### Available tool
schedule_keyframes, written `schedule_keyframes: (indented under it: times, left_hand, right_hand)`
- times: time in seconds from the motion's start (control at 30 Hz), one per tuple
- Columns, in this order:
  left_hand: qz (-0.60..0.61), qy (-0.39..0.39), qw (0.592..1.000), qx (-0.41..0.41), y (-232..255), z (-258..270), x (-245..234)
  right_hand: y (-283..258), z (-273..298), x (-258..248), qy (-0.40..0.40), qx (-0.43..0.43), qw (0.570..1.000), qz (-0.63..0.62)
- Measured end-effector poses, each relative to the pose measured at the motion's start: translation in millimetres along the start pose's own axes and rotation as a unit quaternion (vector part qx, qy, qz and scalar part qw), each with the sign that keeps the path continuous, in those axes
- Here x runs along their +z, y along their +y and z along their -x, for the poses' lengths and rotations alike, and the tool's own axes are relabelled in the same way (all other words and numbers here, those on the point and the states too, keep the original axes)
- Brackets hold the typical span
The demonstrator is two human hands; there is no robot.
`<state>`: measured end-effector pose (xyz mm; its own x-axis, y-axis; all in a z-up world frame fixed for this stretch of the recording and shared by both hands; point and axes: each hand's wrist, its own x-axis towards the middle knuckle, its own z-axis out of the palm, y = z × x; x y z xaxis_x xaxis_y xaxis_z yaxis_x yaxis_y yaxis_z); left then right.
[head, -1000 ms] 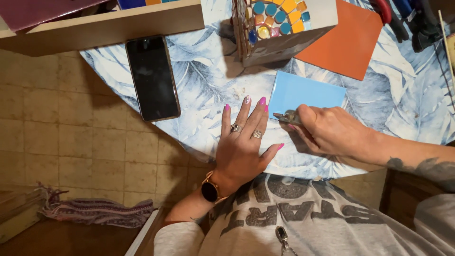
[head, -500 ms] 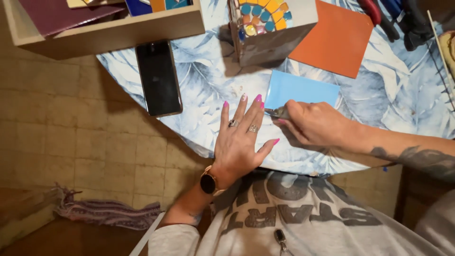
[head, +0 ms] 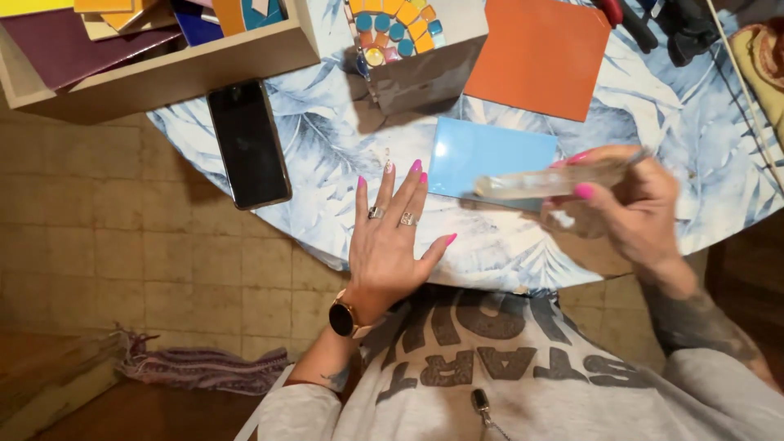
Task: Cutting small mosaic tiles from strips of material using nippers
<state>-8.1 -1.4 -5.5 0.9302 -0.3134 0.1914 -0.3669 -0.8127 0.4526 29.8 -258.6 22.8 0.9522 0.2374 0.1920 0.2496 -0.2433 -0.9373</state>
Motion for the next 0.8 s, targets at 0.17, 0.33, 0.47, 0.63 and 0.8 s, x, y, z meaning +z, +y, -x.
schedule_keyframes:
  times: [0.17,0.33,0.47,0.63,0.8]
  left_hand:
    - [-0.002,0.002,1.000,-0.002,0.6,0.5,-0.9]
    - [-0.002,0.017,1.000,0.005,3.4,-2.4,-1.8]
    - [-0.007,0.000,1.000,0.001,5.7,-2.6,-4.3]
    - [-0.018,-0.003,1.000,-0.001,8.4,-2.0,-5.7]
    - [-0.016,-0.019,0.999,-0.021,14.3,-6.1,-6.0]
  right_hand:
    - [4.3,3.1,17.3,-0.010,-0.020,1.000,0.020]
    - [-1.2,11.7,12.7,-0.013,-0.136,0.976,0.172]
    - [9.6,30.2,-8.3,0.031,-0.025,0.995,0.092]
    - [15.3,49.8,-29.4,0.067,-0.003,0.993,0.093]
    - [34.4,58.1,-44.7,0.177,0.157,0.946,-0.222]
